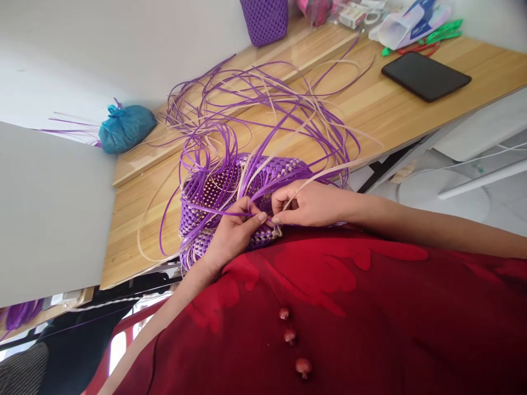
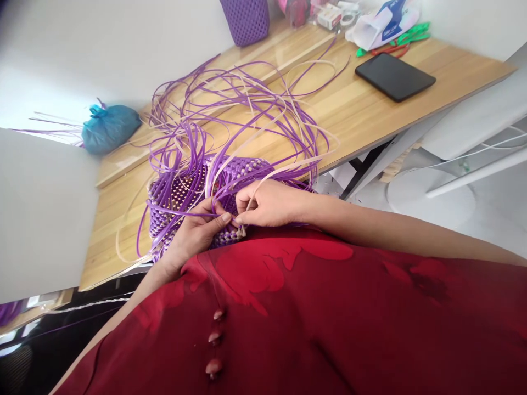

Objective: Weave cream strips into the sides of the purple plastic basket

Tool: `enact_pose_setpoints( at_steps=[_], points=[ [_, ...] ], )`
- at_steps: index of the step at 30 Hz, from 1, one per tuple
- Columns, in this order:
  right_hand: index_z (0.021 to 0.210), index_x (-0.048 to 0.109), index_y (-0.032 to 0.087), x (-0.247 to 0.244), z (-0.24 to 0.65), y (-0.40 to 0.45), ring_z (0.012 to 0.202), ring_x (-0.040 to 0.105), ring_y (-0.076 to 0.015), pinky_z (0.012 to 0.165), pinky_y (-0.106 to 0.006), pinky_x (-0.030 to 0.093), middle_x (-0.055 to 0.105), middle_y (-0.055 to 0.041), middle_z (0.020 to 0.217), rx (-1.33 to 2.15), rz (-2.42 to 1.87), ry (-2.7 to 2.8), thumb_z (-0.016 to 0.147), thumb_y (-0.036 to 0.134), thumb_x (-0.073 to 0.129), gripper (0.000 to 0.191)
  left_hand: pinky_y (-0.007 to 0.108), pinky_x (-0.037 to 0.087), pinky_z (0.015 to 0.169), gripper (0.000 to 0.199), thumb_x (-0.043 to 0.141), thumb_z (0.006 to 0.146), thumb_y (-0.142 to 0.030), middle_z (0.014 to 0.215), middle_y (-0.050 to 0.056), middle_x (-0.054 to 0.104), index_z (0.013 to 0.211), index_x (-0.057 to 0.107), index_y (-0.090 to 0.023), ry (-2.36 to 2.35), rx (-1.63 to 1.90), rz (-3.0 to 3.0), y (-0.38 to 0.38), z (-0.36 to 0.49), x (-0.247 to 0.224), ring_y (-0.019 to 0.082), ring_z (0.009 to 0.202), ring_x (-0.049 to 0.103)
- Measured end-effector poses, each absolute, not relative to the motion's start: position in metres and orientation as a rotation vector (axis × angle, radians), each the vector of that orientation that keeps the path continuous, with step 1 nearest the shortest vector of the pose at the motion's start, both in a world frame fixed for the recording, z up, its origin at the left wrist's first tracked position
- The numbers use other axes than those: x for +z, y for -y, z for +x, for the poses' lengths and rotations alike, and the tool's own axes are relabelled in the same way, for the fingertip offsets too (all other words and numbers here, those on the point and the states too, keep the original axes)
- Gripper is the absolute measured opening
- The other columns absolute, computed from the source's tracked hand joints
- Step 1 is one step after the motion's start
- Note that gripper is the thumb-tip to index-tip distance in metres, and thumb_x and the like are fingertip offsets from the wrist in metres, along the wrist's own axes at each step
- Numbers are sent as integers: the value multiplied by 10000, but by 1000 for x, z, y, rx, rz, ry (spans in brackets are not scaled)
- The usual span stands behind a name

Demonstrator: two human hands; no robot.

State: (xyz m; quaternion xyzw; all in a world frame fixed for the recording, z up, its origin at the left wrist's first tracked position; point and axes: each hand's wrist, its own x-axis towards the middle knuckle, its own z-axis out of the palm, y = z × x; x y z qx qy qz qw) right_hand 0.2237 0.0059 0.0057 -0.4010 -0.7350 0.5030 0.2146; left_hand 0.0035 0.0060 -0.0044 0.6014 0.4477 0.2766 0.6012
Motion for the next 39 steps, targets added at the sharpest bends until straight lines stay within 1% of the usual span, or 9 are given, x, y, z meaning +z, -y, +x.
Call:
enact_pose_setpoints(
  at_steps=[2, 4, 10, 14, 20, 23, 28, 33, 39],
  points=[
    [769, 621, 138, 4, 223, -5, 614, 548, -107, 547, -193, 339, 622, 33, 696, 1429, -1109, 2007, 861, 199, 657, 116, 283, 527, 744, 282, 752, 804, -364, 730, 20, 718, 774, 543, -177, -1044, 641, 1381, -5, 5, -4, 155, 716, 681],
    [764, 615, 137, 1, 223, -6, 622, 546, -109, 553, -194, 328, 615, 31, 696, 1444, -1111, 2015, 849, 169, 636, 93, 297, 537, 756, 303, 755, 799, -382, 739, 30, 732, 782, 529, -180, -1038, 638, 1349, -3, 6, -5, 171, 733, 698],
    [776, 629, 139, -8, 224, -10, 635, 539, -113, 559, -195, 326, 617, 27, 717, 1422, -1091, 2026, 857, 184, 636, 93, 287, 546, 716, 316, 748, 805, -383, 721, 29, 741, 793, 500, -187, -1044, 687, 1281, 0, 8, -6, 167, 693, 707],
    [789, 637, 142, -7, 223, -8, 633, 542, -117, 560, -198, 332, 622, 26, 715, 1433, -1145, 2050, 860, 196, 659, 91, 285, 553, 713, 296, 765, 788, -384, 723, 35, 735, 799, 557, -173, -1038, 639, 1304, -2, 8, -1, 159, 676, 697],
    [814, 671, 159, 2, 220, -4, 624, 528, -120, 541, -208, 318, 630, 33, 715, 1410, -1301, 2109, 892, 195, 651, 88, 250, 515, 617, 320, 853, 670, -358, 746, 41, 728, 858, 689, -158, -1133, 511, 1408, -4, 9, 2, 156, 650, 668],
    [830, 671, 170, 4, 220, -4, 635, 527, -122, 551, -213, 314, 629, 38, 725, 1385, -1354, 2160, 909, 197, 631, 93, 261, 499, 615, 258, 835, 686, -373, 738, 51, 721, 776, 715, -163, -1146, 473, 1546, -5, 12, 2, 160, 652, 646],
    [823, 645, 169, 3, 220, -3, 652, 531, -121, 594, -217, 313, 614, 44, 711, 1335, -1321, 2180, 925, 166, 579, 122, 247, 429, 604, 258, 821, 692, -366, 618, 10, 629, 632, 670, -166, -1124, 612, 1640, -4, 16, 5, 127, 610, 541],
    [784, 626, 172, -2, 220, -7, 598, 484, -117, 560, -222, 284, 569, 63, 645, 1256, -1350, 2141, 891, 193, 636, 110, 264, 423, 655, 222, 747, 773, -317, 648, -2, 622, 642, 633, -178, -1158, 726, 1641, 1, 11, 1, 135, 650, 536],
    [795, 645, 174, -4, 220, -12, 601, 473, -114, 548, -213, 288, 573, 62, 650, 1337, -1342, 2102, 903, 191, 645, 109, 269, 419, 681, 202, 729, 789, -275, 684, 0, 628, 657, 609, -181, -1165, 697, 1661, -1, 7, 3, 136, 677, 539]
  ],
)
